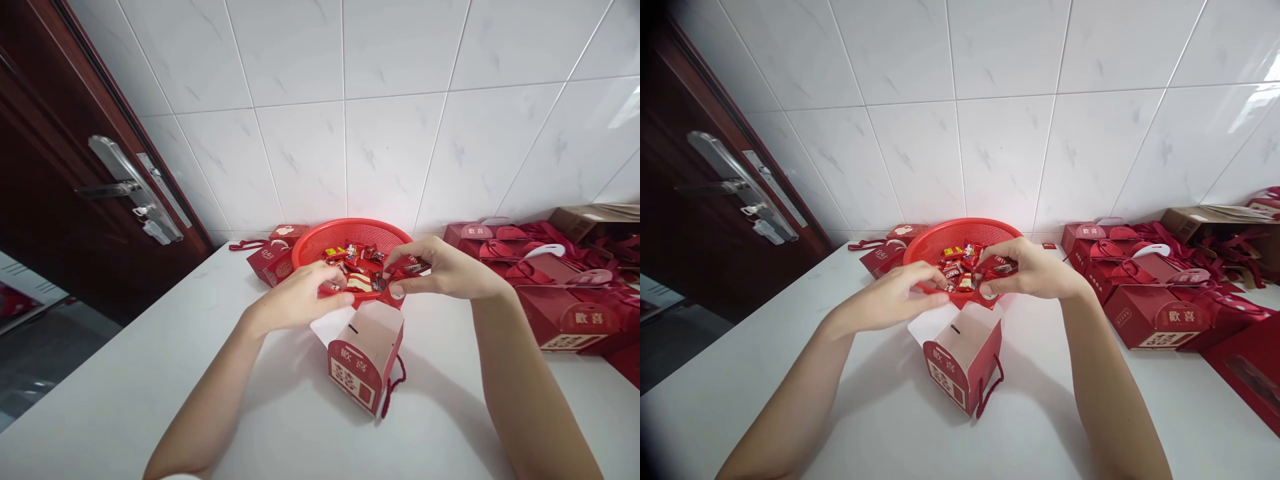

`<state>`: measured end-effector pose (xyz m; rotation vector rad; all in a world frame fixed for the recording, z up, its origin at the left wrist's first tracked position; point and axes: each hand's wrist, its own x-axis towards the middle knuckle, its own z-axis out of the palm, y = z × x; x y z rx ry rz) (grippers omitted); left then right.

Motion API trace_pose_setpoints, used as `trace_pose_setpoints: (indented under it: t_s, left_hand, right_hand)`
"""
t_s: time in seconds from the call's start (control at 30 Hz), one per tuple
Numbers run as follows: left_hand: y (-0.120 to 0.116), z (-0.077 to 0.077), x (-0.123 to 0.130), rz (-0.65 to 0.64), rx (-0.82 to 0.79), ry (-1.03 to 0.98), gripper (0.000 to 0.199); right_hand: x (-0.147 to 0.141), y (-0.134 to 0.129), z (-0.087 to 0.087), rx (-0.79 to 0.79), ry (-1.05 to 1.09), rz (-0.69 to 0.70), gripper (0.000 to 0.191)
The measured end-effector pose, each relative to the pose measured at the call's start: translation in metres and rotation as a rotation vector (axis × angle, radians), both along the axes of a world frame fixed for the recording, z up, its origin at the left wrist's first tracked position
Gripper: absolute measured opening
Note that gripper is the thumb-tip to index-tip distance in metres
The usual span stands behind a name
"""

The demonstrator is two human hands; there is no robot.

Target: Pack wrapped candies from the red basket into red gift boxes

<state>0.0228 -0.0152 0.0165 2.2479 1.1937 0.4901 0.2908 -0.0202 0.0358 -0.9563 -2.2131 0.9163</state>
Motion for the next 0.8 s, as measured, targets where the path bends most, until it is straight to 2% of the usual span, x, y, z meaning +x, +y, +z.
trace_pose_setpoints:
  t_s: [0.07,0.13,0.23,0.33,0.4,0.5,0.6,0.8]
  left_hand:
    - [-0.010,0.008,-0.006,-0.048,-0.025,0.248,0.049]
    - [-0.018,0.012,-0.008,-0.099,-0.045,0.363,0.054]
    - [-0.026,0.012,-0.007,-0.171,-0.064,0.387,0.060]
    - [-0.028,0.008,-0.005,-0.235,-0.112,0.397,0.068]
    - [-0.028,0.007,-0.005,-0.255,-0.149,0.425,0.070]
    - [-0.028,0.008,-0.003,-0.274,-0.164,0.480,0.068]
    - [-0.030,0.010,0.002,-0.273,-0.147,0.508,0.059]
    - [-0.033,0.008,0.010,-0.338,-0.039,0.426,0.035]
  right_hand:
    - [-0.001,-0.002,0.002,-0.001,-0.064,0.027,0.023]
    - [-0.005,-0.004,0.002,-0.004,-0.115,0.070,0.021]
    - [-0.016,-0.003,-0.001,-0.013,-0.158,0.191,0.019]
    - [-0.028,-0.002,-0.008,-0.100,-0.214,0.389,0.021]
    - [-0.035,-0.002,-0.013,-0.145,-0.283,0.473,0.019]
    - [-0.041,-0.005,-0.017,-0.141,-0.381,0.426,0.015]
    - [-0.043,-0.009,-0.014,-0.106,-0.402,0.354,0.016]
    - [-0.040,-0.017,-0.006,-0.083,-0.373,0.309,0.014]
